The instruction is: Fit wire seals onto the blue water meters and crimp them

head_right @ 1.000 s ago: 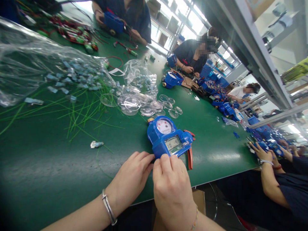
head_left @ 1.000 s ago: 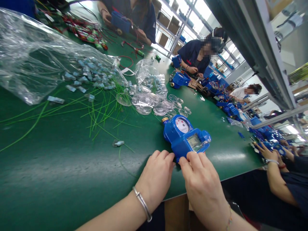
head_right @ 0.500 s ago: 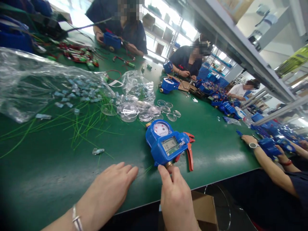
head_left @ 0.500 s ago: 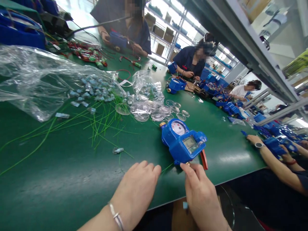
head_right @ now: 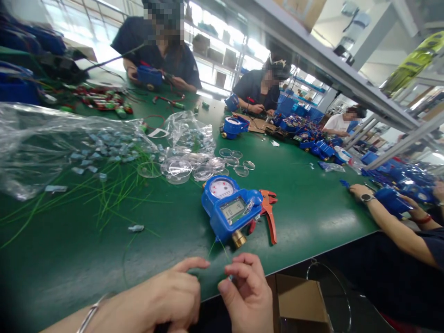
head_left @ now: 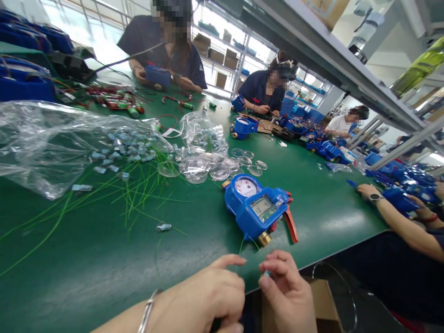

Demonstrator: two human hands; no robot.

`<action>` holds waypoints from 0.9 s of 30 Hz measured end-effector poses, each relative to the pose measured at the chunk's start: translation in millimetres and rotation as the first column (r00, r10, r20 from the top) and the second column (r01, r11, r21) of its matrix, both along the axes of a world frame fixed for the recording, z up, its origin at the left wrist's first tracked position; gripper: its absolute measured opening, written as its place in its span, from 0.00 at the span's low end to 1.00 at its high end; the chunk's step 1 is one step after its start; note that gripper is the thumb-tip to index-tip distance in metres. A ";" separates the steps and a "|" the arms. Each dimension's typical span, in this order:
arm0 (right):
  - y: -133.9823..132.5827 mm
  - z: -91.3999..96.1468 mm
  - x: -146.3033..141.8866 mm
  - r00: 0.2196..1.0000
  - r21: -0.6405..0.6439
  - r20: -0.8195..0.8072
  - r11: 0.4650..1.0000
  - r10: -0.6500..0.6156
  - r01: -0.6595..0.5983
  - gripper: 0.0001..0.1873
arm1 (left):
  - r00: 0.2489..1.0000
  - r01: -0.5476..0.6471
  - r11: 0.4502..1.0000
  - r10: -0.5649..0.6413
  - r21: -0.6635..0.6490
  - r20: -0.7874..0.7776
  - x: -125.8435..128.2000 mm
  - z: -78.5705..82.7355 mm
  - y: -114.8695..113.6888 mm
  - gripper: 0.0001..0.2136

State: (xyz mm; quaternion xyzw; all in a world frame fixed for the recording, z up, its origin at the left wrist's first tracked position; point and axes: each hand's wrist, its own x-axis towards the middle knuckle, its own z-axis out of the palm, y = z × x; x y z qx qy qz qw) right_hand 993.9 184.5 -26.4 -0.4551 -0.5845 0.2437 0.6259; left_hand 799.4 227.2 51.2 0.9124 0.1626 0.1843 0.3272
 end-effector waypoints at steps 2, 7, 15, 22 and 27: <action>-0.4 -0.5 -0.9 0.983 -0.064 -0.176 0.996 0.045 -0.057 0.08 | 0.996 -0.051 0.993 0.059 -0.106 0.071 7.0 -9.0 3.3 0.10; 2.3 6.8 -2.6 0.837 -0.158 -0.546 0.976 0.043 -0.153 0.18 | 0.962 -0.240 0.923 0.268 -0.301 0.056 23.0 -26.1 5.6 0.12; 8.3 13.4 -11.7 0.770 -0.077 -0.618 0.962 0.162 -0.263 0.17 | 0.923 -0.366 0.911 0.381 -0.190 0.049 35.1 -19.5 4.2 0.07; 9.3 15.5 -15.9 0.789 -0.075 -0.591 0.962 0.170 -0.263 0.16 | 0.911 -0.392 0.903 0.408 -0.177 0.066 35.6 -19.9 0.5 0.08; 9.1 12.8 -15.8 0.764 -0.032 -0.603 0.950 0.229 -0.310 0.15 | 0.912 -0.386 0.907 0.403 -0.170 0.079 34.4 -19.3 2.1 0.07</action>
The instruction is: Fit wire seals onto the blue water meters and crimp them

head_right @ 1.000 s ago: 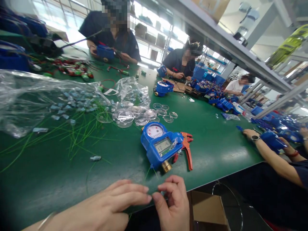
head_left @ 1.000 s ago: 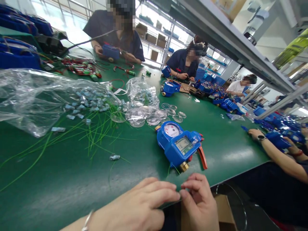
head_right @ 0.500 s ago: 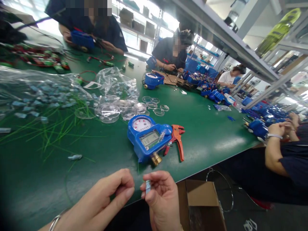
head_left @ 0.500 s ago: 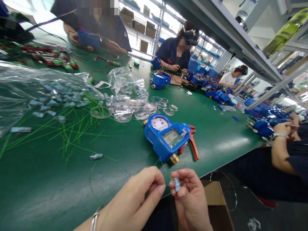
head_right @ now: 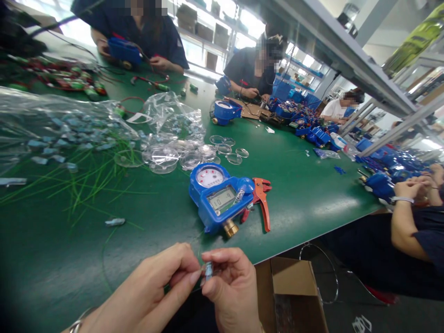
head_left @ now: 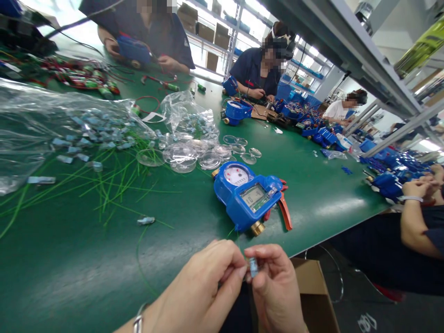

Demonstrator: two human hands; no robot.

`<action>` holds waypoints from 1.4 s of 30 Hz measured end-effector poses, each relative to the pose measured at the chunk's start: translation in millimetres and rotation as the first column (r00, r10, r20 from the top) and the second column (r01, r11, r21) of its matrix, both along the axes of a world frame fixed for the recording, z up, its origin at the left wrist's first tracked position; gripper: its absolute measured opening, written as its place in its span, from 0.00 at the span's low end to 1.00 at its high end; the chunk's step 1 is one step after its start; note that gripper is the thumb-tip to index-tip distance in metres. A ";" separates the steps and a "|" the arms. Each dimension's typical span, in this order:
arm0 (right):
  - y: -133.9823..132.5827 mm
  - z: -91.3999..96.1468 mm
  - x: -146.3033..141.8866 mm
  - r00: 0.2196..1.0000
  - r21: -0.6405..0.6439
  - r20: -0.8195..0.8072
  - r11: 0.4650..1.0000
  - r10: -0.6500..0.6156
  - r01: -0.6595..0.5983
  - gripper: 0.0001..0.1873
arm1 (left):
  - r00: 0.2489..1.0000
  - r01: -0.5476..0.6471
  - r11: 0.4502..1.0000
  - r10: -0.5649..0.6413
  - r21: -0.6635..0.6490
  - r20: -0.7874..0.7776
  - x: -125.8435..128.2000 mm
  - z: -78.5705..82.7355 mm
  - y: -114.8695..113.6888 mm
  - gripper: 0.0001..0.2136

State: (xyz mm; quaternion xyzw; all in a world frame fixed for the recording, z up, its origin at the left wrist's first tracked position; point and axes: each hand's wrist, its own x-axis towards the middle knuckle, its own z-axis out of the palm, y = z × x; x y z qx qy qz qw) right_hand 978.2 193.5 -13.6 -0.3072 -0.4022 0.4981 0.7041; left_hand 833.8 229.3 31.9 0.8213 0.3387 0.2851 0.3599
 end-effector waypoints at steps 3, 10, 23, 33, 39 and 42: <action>-0.3 -2.7 0.1 1.000 -0.009 -0.009 1.000 0.020 -0.020 0.16 | 1.000 0.003 1.000 -0.003 0.007 -0.008 -0.5 0.1 0.6 0.07; -3.7 -1.5 0.4 0.993 0.027 0.113 0.999 -0.038 0.035 0.17 | 0.996 0.064 0.990 -0.056 0.127 -0.068 -1.1 -1.2 -2.4 0.08; -5.0 0.1 0.8 0.973 0.063 0.212 0.995 -0.093 0.082 0.17 | 0.985 0.107 0.979 -0.081 0.176 -0.150 -0.8 2.6 -2.5 0.09; -7.7 -2.7 3.6 0.933 0.053 0.333 0.990 -0.139 0.129 0.18 | 0.965 0.154 0.950 -0.086 0.270 -0.247 -1.0 -1.5 -3.7 0.09; -7.8 -8.4 6.1 0.913 0.035 0.384 0.990 -0.139 0.136 0.19 | 0.995 0.089 0.995 -0.086 -0.047 0.057 -0.8 -3.9 -3.8 0.08; -6.1 -9.5 5.8 0.872 0.087 0.459 0.985 -0.171 0.147 0.19 | 0.984 0.122 0.960 -0.083 -0.251 0.161 -1.6 -5.9 -2.1 0.09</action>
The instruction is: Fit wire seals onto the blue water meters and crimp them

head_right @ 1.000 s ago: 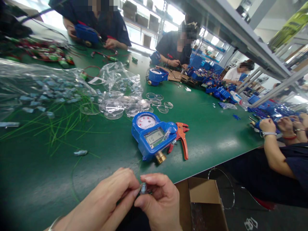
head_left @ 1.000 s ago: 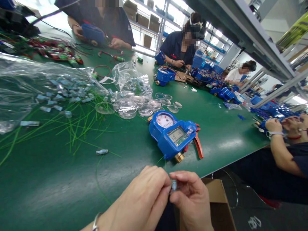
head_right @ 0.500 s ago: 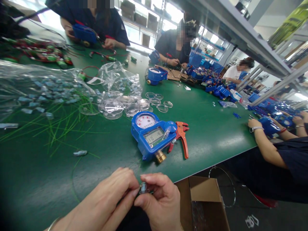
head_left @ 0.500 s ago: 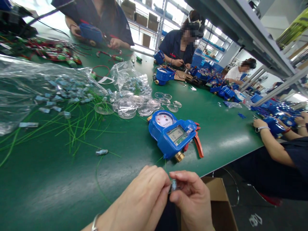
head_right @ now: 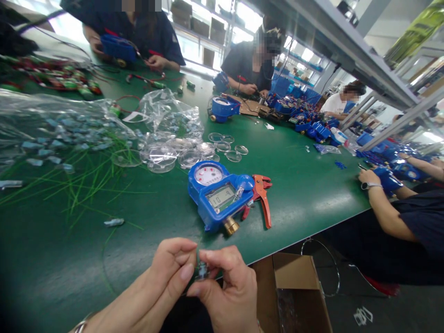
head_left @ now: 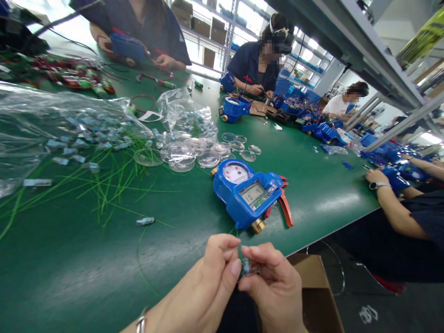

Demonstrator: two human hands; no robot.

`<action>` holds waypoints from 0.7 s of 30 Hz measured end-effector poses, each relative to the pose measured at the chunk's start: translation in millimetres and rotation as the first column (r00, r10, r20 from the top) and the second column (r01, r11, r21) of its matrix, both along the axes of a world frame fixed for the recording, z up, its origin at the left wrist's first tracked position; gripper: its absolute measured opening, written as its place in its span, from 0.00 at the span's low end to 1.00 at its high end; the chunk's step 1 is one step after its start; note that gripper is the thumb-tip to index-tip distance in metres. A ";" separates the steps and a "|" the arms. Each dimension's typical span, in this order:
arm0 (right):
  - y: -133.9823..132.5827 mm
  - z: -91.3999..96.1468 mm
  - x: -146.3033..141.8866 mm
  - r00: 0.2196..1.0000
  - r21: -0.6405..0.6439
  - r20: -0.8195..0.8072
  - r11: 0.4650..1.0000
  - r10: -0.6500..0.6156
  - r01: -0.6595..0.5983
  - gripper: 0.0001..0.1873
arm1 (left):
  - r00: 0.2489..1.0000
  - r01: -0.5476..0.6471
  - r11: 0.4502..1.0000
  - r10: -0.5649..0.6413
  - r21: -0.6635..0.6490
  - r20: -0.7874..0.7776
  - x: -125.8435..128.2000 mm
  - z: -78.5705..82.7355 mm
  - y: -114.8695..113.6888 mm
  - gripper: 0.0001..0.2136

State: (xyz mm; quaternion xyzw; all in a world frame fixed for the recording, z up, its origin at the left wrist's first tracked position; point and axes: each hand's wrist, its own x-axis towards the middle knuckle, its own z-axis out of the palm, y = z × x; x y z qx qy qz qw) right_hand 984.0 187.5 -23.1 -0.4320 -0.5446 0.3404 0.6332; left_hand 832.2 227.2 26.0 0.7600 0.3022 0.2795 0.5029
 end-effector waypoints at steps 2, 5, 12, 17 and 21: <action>2.4 1.0 -0.5 0.996 0.050 0.092 0.999 0.003 -0.008 0.19 | 0.998 0.047 0.990 -0.041 -0.131 0.042 -1.6 -1.2 3.0 0.08; 6.4 2.7 -2.0 0.975 0.118 0.220 0.993 -0.013 -0.013 0.21 | 0.987 0.119 0.958 -0.086 -0.260 0.134 -4.3 -1.4 9.3 0.09; 4.4 5.9 -10.8 0.761 0.449 0.488 0.870 -0.428 0.202 0.15 | 0.975 -0.011 0.935 0.090 -0.353 0.205 -5.4 -0.1 10.7 0.11; 2.2 9.3 -16.9 0.557 0.515 0.659 0.843 -0.506 0.156 0.15 | 0.978 -0.072 0.961 0.121 -0.268 0.172 -4.9 1.5 8.6 0.10; 3.0 8.1 -22.3 0.605 0.451 0.646 0.872 -0.465 0.188 0.07 | 0.972 -0.178 0.978 0.193 -0.112 0.135 -3.0 5.7 8.1 0.07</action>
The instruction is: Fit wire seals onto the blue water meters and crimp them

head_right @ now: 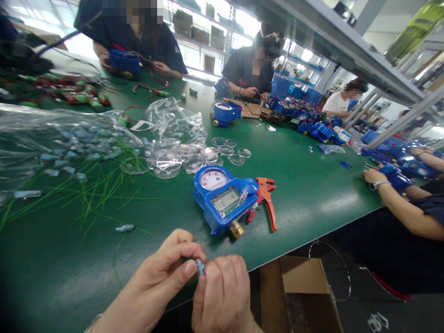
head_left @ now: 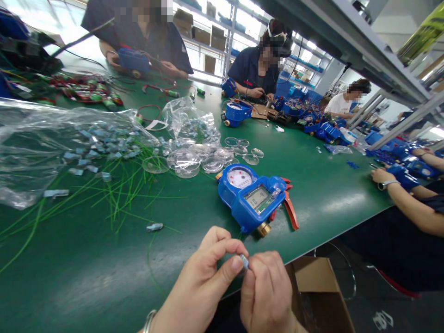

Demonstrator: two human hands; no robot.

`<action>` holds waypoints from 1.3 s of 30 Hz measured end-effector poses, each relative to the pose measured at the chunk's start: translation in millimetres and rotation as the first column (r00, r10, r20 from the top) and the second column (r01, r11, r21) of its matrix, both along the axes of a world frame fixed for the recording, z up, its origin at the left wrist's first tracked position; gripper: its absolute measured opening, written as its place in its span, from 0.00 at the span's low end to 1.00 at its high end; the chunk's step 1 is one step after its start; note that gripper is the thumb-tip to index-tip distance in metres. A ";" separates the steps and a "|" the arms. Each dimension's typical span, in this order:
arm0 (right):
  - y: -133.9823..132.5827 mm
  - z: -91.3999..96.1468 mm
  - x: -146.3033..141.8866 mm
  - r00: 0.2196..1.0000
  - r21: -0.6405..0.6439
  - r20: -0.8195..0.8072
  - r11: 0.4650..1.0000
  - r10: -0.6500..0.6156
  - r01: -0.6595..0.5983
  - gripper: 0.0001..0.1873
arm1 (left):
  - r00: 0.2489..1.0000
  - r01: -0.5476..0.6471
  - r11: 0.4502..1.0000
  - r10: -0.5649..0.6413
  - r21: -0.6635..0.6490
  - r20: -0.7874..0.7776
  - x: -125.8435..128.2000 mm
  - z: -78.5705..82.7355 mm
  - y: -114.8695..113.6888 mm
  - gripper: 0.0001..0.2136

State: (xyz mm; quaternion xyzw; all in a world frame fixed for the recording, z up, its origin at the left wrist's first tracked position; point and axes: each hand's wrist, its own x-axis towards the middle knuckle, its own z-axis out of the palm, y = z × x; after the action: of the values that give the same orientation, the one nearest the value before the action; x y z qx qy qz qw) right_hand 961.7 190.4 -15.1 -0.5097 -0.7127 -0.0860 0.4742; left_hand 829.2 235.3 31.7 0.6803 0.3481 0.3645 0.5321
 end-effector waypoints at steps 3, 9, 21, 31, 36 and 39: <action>0.3 -2.1 -7.0 0.905 -0.262 -0.421 0.948 0.057 -0.182 0.13 | 0.998 -0.018 0.999 0.020 -0.034 0.064 3.2 -0.3 -3.1 0.07; -1.4 -1.9 -10.5 0.649 -0.402 -0.760 0.810 -0.035 -0.427 0.19 | 0.994 -0.048 0.998 0.053 -0.049 0.099 6.9 -5.8 -7.9 0.07; -3.4 4.6 2.1 0.970 -0.148 -0.214 0.978 0.113 -0.147 0.10 | 0.993 -0.073 0.990 0.084 0.121 -0.088 2.3 -2.9 -4.4 0.10; -1.0 -16.4 4.1 0.559 -0.342 -0.820 0.889 -0.124 -0.304 0.18 | 0.990 -0.045 0.986 0.066 0.163 -0.127 7.5 -13.5 -8.6 0.15; -1.0 -14.2 5.6 0.566 -0.345 -0.813 0.896 -0.137 -0.279 0.18 | 0.992 -0.111 0.969 0.120 0.221 -0.025 12.5 -14.9 -9.6 0.14; -3.1 -10.4 6.7 0.578 -0.387 -0.799 0.876 -0.164 -0.287 0.18 | 0.982 -0.187 0.945 0.189 0.267 0.021 13.4 -17.3 -12.1 0.13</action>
State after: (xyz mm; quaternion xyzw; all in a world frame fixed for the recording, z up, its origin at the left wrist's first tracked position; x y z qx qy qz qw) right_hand 968.4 187.4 -25.5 -0.5655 -0.4308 0.3522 0.6088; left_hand 842.6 223.2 14.4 0.7105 0.3601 0.4557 0.3974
